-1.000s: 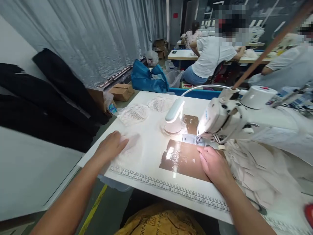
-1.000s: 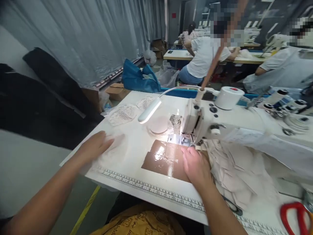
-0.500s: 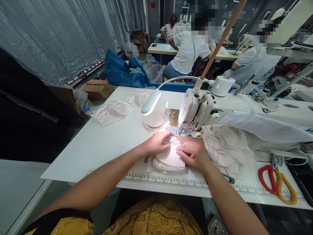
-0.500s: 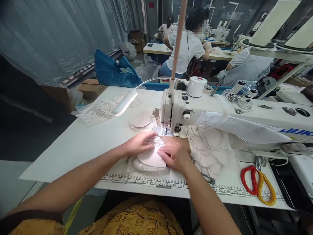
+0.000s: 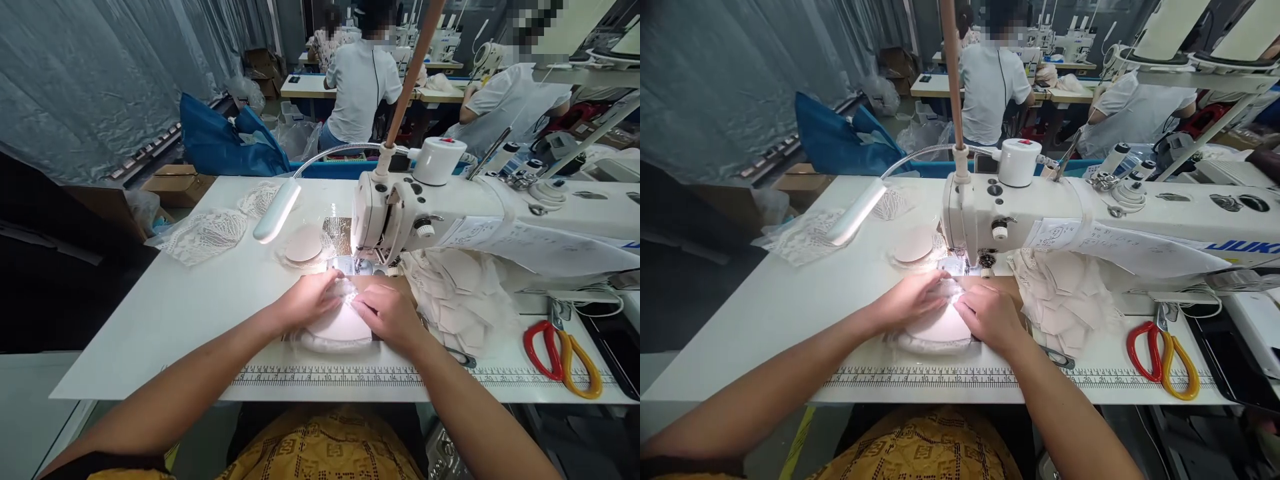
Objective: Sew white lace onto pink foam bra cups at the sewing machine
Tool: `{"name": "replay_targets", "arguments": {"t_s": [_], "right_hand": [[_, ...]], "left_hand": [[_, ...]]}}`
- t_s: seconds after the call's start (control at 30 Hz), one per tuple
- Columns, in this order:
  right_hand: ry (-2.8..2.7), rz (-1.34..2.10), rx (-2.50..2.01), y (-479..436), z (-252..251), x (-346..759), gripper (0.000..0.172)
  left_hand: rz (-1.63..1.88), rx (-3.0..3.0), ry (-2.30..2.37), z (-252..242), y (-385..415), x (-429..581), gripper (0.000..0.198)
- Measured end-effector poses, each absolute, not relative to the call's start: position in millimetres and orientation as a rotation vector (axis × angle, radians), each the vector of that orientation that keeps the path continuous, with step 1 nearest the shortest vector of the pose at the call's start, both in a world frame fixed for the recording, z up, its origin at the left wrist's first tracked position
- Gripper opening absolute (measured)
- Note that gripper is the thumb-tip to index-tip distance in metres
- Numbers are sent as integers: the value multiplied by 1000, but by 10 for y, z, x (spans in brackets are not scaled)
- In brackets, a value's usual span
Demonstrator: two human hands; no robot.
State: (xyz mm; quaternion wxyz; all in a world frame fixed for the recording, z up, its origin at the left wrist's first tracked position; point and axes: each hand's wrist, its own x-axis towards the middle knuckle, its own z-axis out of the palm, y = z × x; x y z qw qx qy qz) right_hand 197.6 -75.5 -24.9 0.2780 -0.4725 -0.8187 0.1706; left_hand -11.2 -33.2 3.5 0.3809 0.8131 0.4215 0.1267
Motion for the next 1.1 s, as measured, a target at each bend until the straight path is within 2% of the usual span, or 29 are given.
{"name": "replay_targets", "arguments": {"t_s": [0.1,0.2,0.3,0.47,0.6,0.8,0.9,1.0,1.1], "right_hand": [[-2003,537,-1240,-749,-237,1988,37],[-1866,545,-1237,-741,-225,2007,41],[-1860,547,-1225,-736,-226,2017,38],[-2208,474,-1318,-744,-263,1984,16],[-2297,364,-1402,-738,-305,1952,18],[-2319,254,-1477,-727,-327,1958,20],[-2295,213,-1557,-715,-330,1952,17],[-2321,174,-1608,-698,-332,1931,26],[-2342,147,-1646,-681,-327,1906,28]], "left_hand": [[168,1833,866,263,-482,-206,40],[87,1860,822,369,-506,-196,43],[157,2075,1023,230,-388,-77,35],[270,2356,1138,-57,-126,46,23],[381,2494,1306,54,-162,27,20],[256,2786,944,37,-405,124,24],[329,2845,913,-106,-381,134,26],[363,2835,887,-167,-304,92,28],[365,2810,873,-166,-235,45,33]]}}
